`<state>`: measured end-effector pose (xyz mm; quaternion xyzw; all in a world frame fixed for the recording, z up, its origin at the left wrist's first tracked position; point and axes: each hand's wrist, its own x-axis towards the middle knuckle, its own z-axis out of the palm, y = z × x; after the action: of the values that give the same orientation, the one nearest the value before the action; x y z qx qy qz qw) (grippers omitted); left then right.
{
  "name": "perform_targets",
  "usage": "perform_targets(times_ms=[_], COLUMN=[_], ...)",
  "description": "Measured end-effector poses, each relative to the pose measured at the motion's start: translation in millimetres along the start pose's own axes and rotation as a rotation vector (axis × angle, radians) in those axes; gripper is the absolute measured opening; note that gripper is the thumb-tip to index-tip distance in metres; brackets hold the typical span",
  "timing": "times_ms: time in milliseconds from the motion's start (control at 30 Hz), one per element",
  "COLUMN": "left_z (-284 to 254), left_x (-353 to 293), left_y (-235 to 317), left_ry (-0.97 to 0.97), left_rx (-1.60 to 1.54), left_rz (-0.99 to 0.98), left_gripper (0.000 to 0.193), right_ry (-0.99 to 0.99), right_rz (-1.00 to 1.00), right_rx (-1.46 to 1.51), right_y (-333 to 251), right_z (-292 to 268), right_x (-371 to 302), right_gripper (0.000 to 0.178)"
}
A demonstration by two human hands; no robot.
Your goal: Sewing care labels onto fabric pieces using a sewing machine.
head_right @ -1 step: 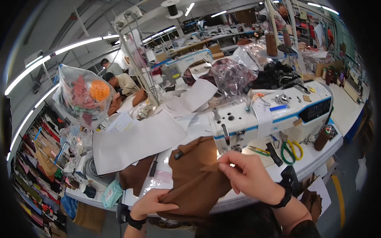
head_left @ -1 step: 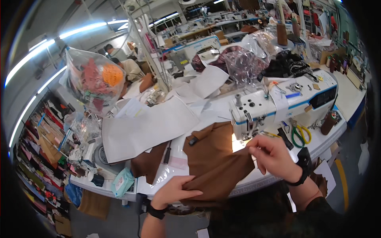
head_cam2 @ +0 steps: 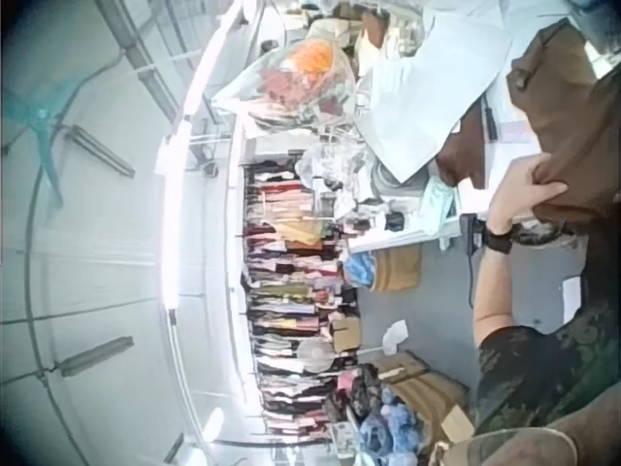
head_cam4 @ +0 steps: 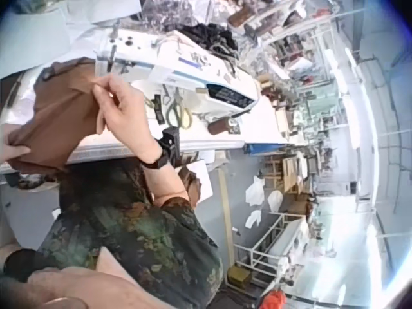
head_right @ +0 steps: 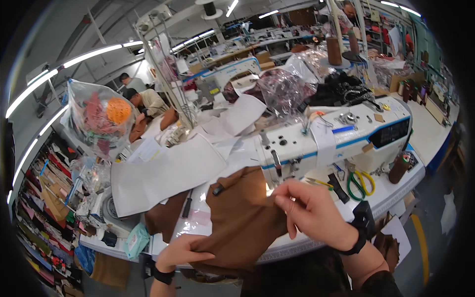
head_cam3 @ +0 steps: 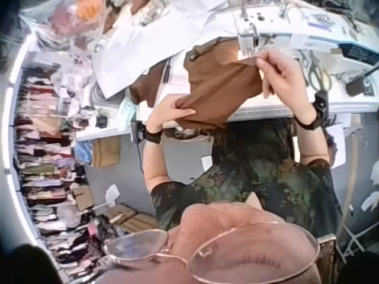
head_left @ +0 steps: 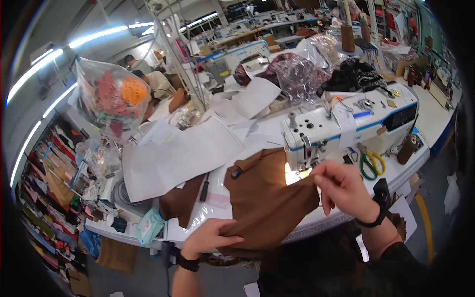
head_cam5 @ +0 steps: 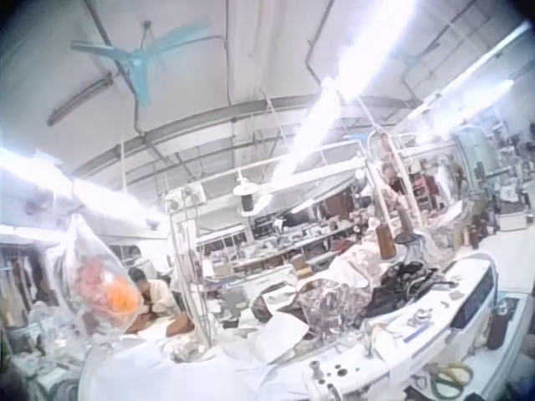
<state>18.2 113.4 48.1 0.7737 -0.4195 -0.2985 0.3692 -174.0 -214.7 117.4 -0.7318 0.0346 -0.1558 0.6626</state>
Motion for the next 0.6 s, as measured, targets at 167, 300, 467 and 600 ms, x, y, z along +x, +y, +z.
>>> perform_targets(times_ms=[167,300,467,600], left_z=[-50,-64,-31,4], left_x=[-3,-2,-27,-28], left_y=[3,17,-34,-74], left_ry=[0.523,1.065,0.901,0.672], left_rx=[0.523,0.828,0.863,0.73], left_rz=[-0.099,0.087,0.121,0.042], left_gripper=[0.019,0.034,0.041,0.05], right_ry=[0.1,0.224,0.013,-0.085], right_rz=[-0.052,-0.269,-0.388,-0.308], right_rx=[-0.01,-0.192,-0.465,-0.544], right_y=[15,39,88,141], right_z=[-20,-14,-22,-22], right_x=[7,-3,-35,-63], right_gripper=[0.014,0.009,0.023,0.02])
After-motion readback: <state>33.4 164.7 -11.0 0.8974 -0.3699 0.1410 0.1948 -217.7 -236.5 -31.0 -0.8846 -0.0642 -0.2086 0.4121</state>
